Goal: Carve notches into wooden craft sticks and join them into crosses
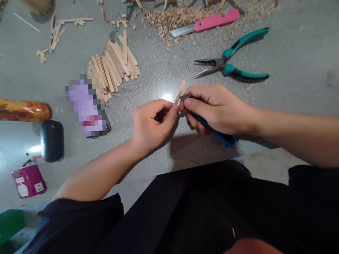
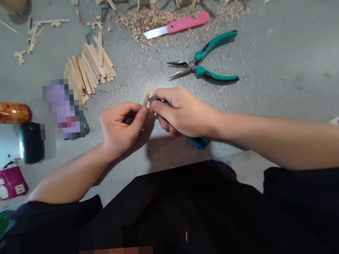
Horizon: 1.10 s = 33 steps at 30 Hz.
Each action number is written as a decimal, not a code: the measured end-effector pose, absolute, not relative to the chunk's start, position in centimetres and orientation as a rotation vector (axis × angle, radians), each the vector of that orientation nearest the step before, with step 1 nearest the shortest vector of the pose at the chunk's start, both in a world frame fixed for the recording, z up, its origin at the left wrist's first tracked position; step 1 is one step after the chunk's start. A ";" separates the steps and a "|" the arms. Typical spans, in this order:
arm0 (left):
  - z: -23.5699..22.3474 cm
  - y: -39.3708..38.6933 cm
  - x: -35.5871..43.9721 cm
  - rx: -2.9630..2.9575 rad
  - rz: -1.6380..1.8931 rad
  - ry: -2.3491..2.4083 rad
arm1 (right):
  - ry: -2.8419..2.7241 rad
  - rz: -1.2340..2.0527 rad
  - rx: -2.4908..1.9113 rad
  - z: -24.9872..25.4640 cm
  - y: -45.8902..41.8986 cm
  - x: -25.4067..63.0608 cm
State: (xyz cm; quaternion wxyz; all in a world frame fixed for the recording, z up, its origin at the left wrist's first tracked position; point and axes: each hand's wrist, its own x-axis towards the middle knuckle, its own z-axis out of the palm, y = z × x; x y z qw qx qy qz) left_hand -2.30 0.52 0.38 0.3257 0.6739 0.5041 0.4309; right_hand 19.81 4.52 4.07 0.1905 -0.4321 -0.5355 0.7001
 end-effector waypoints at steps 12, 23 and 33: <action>0.5 0.6 -2.7 2.112 1.156 1.296 | -1.522 1.934 -1.262 4.1 4.3 19.8; -0.1 0.6 -2.7 2.130 1.122 1.272 | -1.444 2.108 -1.276 4.4 4.1 19.8; 0.6 0.6 -2.5 1.669 1.014 1.226 | -1.363 2.243 -1.291 5.0 5.1 20.1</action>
